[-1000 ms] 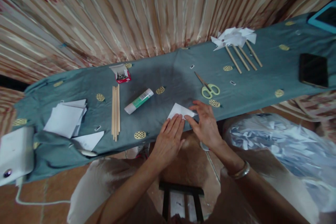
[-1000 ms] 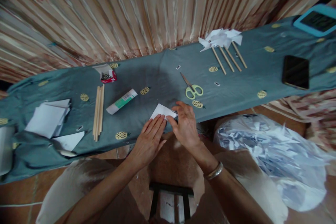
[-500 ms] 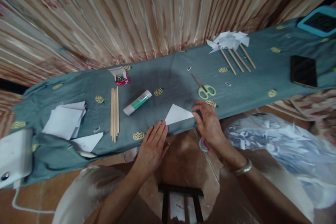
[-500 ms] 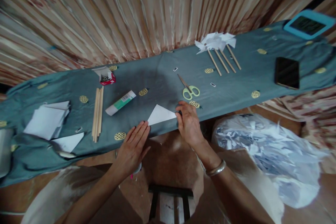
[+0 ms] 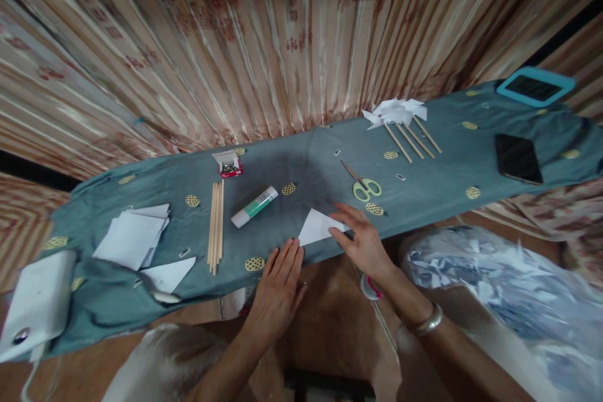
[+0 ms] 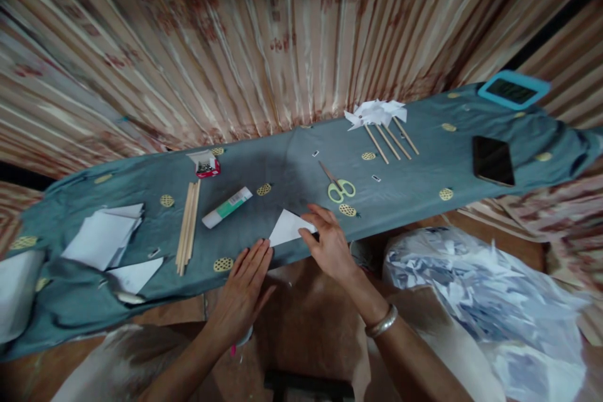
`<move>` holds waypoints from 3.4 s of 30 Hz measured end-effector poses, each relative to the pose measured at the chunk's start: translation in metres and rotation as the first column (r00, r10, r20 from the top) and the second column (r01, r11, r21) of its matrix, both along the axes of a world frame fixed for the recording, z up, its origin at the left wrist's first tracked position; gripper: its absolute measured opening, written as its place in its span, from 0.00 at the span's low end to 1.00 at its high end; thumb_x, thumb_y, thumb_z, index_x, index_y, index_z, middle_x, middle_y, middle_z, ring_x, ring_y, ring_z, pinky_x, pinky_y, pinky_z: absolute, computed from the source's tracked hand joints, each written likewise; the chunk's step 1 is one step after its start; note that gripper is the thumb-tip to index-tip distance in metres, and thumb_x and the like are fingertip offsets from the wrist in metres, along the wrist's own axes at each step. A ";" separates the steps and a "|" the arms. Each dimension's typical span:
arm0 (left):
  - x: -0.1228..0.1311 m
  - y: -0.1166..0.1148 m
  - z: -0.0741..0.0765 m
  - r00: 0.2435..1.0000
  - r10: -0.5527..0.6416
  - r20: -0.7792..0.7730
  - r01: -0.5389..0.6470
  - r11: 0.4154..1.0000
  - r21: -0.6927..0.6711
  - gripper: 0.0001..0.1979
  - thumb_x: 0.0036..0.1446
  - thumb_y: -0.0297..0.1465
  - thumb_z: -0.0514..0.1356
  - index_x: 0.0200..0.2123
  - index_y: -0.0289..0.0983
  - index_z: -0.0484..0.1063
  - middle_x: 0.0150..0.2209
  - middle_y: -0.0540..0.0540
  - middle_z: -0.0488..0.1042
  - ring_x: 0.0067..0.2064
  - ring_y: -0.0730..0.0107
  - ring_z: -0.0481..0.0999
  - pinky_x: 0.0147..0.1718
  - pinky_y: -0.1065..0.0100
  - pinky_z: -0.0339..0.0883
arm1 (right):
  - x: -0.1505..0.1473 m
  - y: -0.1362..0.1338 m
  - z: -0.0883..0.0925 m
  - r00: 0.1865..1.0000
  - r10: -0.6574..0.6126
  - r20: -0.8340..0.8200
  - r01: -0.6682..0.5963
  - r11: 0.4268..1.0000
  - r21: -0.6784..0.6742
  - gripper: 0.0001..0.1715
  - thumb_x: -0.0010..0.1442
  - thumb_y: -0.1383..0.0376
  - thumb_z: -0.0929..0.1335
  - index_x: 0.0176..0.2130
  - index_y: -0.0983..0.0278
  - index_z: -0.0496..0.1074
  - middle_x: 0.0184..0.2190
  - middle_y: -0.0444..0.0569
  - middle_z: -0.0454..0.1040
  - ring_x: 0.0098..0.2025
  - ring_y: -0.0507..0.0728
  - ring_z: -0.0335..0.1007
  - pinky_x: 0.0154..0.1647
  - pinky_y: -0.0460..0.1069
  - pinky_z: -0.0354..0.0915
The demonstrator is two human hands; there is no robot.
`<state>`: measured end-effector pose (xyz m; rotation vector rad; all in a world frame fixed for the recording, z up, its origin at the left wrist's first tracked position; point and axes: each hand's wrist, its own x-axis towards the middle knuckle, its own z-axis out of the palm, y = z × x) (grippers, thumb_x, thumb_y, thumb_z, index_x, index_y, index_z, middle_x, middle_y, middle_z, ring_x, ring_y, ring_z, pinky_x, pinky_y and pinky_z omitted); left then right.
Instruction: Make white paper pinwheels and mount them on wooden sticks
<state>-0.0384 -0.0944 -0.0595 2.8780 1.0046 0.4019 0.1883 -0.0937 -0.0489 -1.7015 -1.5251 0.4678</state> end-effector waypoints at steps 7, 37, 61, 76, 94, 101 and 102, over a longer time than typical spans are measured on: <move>0.000 0.010 0.013 0.934 0.145 0.328 -0.025 0.939 -0.344 0.28 0.64 0.33 0.52 0.66 0.40 0.51 0.67 0.39 0.55 0.67 0.59 0.54 0.64 0.51 0.52 | 0.003 0.004 0.008 0.960 -0.013 -0.280 0.002 0.999 -0.040 0.06 0.55 0.61 0.68 0.30 0.60 0.74 0.55 0.54 0.71 0.58 0.64 0.65 0.60 0.61 0.56; 0.021 0.073 0.044 0.518 0.700 0.491 0.065 0.540 -0.839 0.21 0.45 0.46 0.63 0.14 0.36 0.69 0.13 0.51 0.66 0.17 0.76 0.62 0.19 0.72 0.52 | 0.060 0.036 0.039 0.819 -0.215 0.532 0.310 0.946 -0.096 0.19 0.62 0.64 0.61 0.48 0.71 0.73 0.47 0.63 0.76 0.50 0.66 0.71 0.50 0.55 0.64; 0.013 0.097 0.067 0.179 0.764 0.620 0.047 0.623 -0.781 0.13 0.45 0.41 0.65 0.22 0.35 0.75 0.20 0.51 0.73 0.22 0.75 0.68 0.23 0.72 0.61 | 0.000 0.009 0.044 0.514 -0.139 -0.847 -0.174 0.950 -0.261 0.24 0.40 0.55 0.78 0.37 0.61 0.77 0.31 0.49 0.80 0.31 0.54 0.75 0.25 0.44 0.66; 0.017 0.094 0.070 0.361 0.685 0.633 -0.086 0.700 -0.709 0.12 0.49 0.36 0.62 0.19 0.37 0.73 0.18 0.51 0.71 0.22 0.73 0.69 0.23 0.72 0.62 | -0.027 -0.003 0.046 0.527 -0.022 -0.850 -0.314 0.924 -0.219 0.23 0.40 0.54 0.79 0.37 0.59 0.80 0.22 0.45 0.75 0.22 0.50 0.67 0.18 0.43 0.57; 0.008 0.105 0.067 0.171 0.745 0.645 -0.028 0.658 -0.752 0.13 0.45 0.40 0.66 0.23 0.35 0.76 0.19 0.50 0.73 0.21 0.73 0.71 0.21 0.73 0.64 | -0.025 -0.007 0.048 0.643 0.190 -0.742 -0.464 0.868 -0.179 0.29 0.48 0.48 0.74 0.46 0.59 0.78 0.26 0.45 0.73 0.26 0.50 0.63 0.26 0.46 0.61; 0.013 0.100 0.071 0.213 0.753 0.622 -0.004 0.638 -0.770 0.13 0.45 0.40 0.66 0.22 0.35 0.75 0.18 0.51 0.72 0.22 0.72 0.72 0.22 0.72 0.63 | -0.024 -0.007 0.041 0.647 0.176 -0.742 -0.438 0.882 -0.173 0.26 0.48 0.50 0.74 0.45 0.57 0.78 0.25 0.44 0.72 0.25 0.50 0.60 0.23 0.45 0.59; 0.013 0.099 0.072 0.215 0.753 0.623 -0.003 0.638 -0.770 0.12 0.45 0.39 0.66 0.22 0.35 0.75 0.18 0.51 0.72 0.21 0.72 0.72 0.22 0.72 0.63 | -0.023 -0.007 0.041 0.646 0.174 -0.743 -0.435 0.884 -0.172 0.26 0.48 0.50 0.75 0.45 0.57 0.78 0.25 0.44 0.72 0.25 0.50 0.60 0.23 0.45 0.59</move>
